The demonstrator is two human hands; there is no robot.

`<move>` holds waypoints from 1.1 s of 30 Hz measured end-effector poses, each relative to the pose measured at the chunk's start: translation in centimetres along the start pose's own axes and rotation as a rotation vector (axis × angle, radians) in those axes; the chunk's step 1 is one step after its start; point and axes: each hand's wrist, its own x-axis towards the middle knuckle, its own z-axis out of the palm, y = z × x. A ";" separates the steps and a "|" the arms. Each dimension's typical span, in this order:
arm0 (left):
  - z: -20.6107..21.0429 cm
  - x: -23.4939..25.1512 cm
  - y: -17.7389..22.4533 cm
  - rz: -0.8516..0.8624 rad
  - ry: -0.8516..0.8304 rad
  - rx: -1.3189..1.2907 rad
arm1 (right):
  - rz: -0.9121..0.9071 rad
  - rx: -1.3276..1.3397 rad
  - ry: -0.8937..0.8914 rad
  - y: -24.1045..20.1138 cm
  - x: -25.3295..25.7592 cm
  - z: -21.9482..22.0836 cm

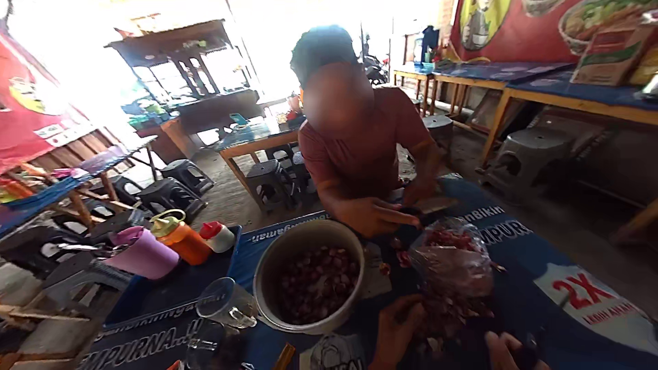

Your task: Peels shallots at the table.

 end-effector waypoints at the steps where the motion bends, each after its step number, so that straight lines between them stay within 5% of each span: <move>1: -0.2 0.2 0.1 0.008 -0.015 -0.006 | 0.008 -0.020 0.018 -0.2 0.1 0.1; 14: -0.8 0.8 0.8 -0.088 0.011 -0.191 | -0.152 -0.189 -0.186 -0.5 0.2 -0.2; 33: -0.6 0.9 1.5 -0.206 0.022 -0.233 | -0.066 -0.089 -0.066 -0.8 0.6 0.3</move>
